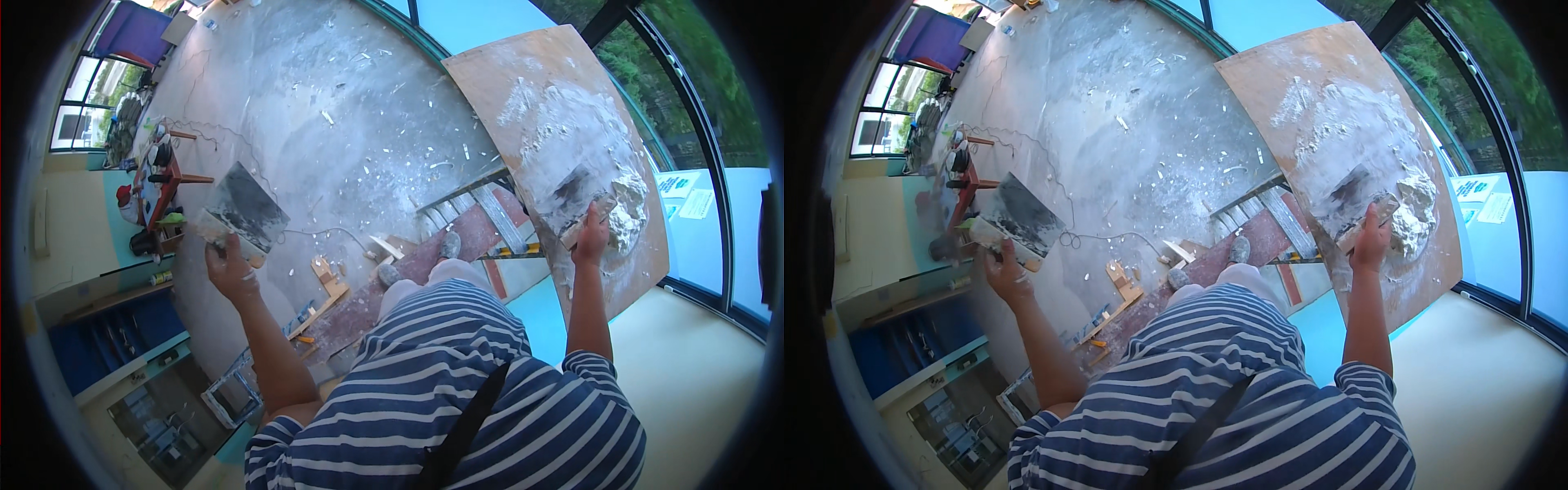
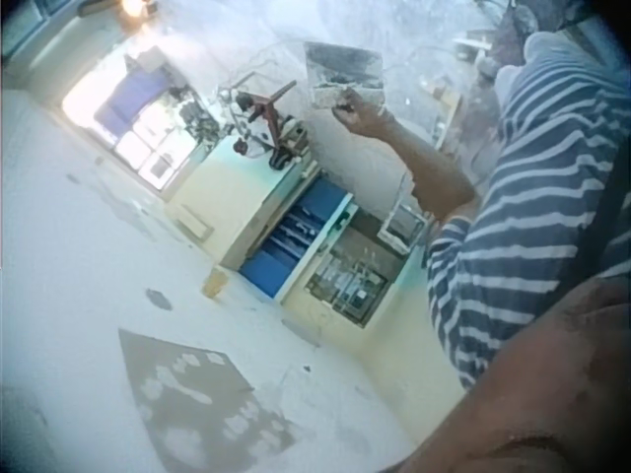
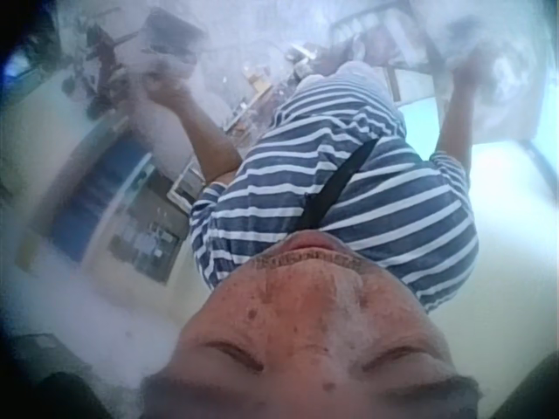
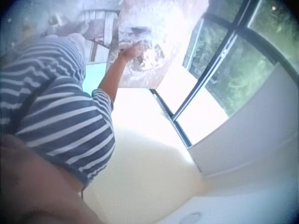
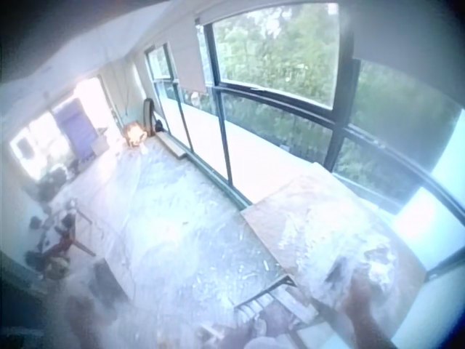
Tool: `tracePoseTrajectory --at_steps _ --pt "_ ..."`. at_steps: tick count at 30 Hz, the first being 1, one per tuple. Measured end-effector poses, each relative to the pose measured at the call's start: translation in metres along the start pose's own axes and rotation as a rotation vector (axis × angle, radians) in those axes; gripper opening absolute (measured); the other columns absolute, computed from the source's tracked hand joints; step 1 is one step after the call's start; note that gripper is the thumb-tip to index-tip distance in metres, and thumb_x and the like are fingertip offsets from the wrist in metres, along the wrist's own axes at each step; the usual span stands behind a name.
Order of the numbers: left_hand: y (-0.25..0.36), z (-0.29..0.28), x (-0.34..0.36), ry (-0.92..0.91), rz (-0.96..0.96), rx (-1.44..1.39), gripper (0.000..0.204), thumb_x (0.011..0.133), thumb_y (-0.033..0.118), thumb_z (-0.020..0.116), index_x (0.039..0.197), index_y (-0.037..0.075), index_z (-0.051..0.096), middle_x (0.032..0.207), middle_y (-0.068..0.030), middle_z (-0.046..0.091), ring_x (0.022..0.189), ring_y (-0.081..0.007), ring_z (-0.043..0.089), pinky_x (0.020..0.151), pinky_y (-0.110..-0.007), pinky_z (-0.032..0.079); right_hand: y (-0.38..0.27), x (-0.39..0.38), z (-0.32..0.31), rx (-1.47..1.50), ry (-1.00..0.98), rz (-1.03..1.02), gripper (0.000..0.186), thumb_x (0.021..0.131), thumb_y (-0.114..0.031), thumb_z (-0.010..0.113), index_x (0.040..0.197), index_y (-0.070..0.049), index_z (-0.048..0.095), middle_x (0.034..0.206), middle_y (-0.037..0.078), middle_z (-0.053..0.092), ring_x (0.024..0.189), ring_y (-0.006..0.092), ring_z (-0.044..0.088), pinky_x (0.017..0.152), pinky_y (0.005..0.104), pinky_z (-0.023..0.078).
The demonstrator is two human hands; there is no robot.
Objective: The person scoops plaster onto putty knives and applies the plaster to the ceiling using the putty knives.
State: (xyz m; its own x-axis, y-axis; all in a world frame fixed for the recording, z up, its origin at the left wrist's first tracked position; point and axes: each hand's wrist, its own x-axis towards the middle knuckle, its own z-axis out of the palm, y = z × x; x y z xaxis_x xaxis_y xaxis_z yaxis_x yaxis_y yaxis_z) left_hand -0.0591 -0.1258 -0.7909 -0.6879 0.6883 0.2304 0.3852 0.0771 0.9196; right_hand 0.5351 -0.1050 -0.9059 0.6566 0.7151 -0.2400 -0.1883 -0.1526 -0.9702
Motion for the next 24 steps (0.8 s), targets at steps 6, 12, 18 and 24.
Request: tracePoseTrajectory --at_steps 6,12,18,24 --pt "-0.020 0.015 -0.012 -0.063 -0.083 -0.098 0.039 0.089 0.019 0.068 0.116 -0.006 0.055 0.105 -0.0099 0.063 0.092 -0.0171 0.059 0.083 -0.029 0.047 -0.004 -0.009 0.005 -0.012 -0.159 0.108 0.034 0.094 -0.026 0.059 0.118 -0.002 0.055 0.100 0.004 0.060 0.085 0.0118 0.056 0.075 0.0276 0.047" --pt "-0.030 0.029 -0.018 -0.197 -0.131 -0.162 0.038 0.089 0.017 0.066 0.118 -0.005 0.055 0.104 -0.0066 0.063 0.090 -0.0136 0.058 0.084 -0.028 0.046 0.022 -0.027 0.019 -0.024 -0.205 0.116 0.035 0.095 -0.028 0.058 0.119 -0.002 0.054 0.098 0.003 0.060 0.083 0.0116 0.057 0.073 0.0285 0.048" --pt "-0.050 0.015 -0.020 -0.239 -0.146 -0.118 0.035 0.091 0.018 0.064 0.117 -0.004 0.056 0.102 -0.0067 0.064 0.090 -0.0142 0.058 0.085 -0.028 0.046 0.026 -0.047 0.016 -0.080 -0.186 0.135 0.040 0.095 -0.031 0.058 0.122 -0.003 0.052 0.098 0.004 0.059 0.086 0.0134 0.058 0.076 0.0304 0.050" --pt "-0.068 0.021 -0.014 -0.313 -0.198 -0.360 0.039 0.093 0.020 0.062 0.123 -0.003 0.051 0.107 -0.0079 0.062 0.092 -0.0158 0.059 0.085 -0.030 0.047 0.025 -0.074 -0.001 0.017 -0.132 0.174 0.040 0.092 -0.032 0.062 0.119 -0.004 0.054 0.094 0.004 0.059 0.079 0.0157 0.061 0.069 0.0325 0.053"
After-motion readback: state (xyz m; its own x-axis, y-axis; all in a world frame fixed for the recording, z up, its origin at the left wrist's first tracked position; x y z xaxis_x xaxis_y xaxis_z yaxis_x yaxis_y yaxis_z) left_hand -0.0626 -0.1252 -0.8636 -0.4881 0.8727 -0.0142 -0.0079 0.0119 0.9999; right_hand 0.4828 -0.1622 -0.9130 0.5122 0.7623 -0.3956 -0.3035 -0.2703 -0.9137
